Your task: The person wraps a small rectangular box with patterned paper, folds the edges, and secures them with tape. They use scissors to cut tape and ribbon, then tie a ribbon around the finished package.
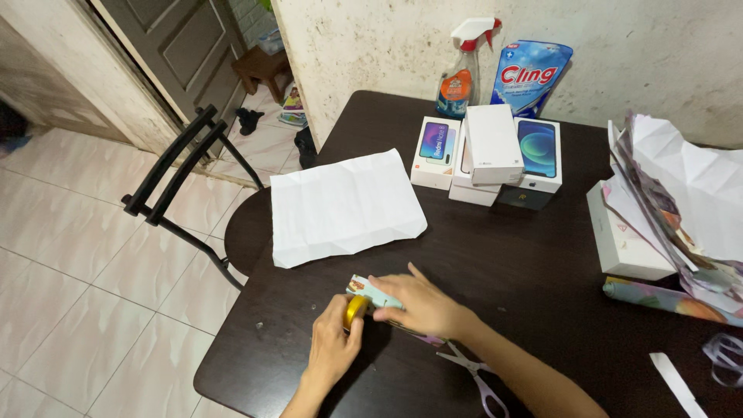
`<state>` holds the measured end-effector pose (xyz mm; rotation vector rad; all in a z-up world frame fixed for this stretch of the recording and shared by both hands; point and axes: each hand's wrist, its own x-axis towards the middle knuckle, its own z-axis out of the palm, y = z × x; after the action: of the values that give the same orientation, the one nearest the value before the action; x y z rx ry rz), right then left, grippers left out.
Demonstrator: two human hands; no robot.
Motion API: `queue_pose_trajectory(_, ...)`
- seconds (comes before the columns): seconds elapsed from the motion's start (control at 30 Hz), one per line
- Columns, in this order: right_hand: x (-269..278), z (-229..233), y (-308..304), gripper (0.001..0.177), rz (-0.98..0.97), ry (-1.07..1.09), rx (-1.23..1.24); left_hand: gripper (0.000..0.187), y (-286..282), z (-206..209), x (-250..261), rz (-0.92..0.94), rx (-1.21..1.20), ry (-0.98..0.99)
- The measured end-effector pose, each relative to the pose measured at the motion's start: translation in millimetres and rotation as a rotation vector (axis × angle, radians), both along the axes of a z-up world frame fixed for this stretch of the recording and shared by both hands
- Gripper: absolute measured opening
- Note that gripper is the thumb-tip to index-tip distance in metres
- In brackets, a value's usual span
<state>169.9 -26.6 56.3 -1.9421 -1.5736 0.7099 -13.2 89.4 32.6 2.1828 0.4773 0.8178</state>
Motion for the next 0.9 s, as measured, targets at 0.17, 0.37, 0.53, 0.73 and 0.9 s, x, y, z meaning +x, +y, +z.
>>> queue_pose_trajectory(0.17, -11, 10, -10, 0.074, 0.058, -0.081, 0.047, 0.022, 1, 1, -1, -0.012, -0.057, 0.043)
queue_pose_trajectory(0.37, -11, 6, -12, 0.064, 0.005, -0.033, -0.015, 0.023, -1, 5, -1, 0.002, -0.061, 0.064)
queue_pose_trajectory(0.53, -13, -1, -8, 0.061, 0.02, -0.181, 0.083, 0.023, -1, 9, -2, -0.017, -0.074, 0.064)
queue_pose_trajectory(0.73, -26, -3, -7, 0.062, -0.04, -0.453, -0.045, 0.017, -3, 18, 1, -0.024, -0.067, 0.032)
queue_pose_trajectory(0.9, -23, 5, -24, 0.068, -0.066, -0.513, 0.278, 0.017, -5, 32, 1, -0.007, -0.141, 0.05)
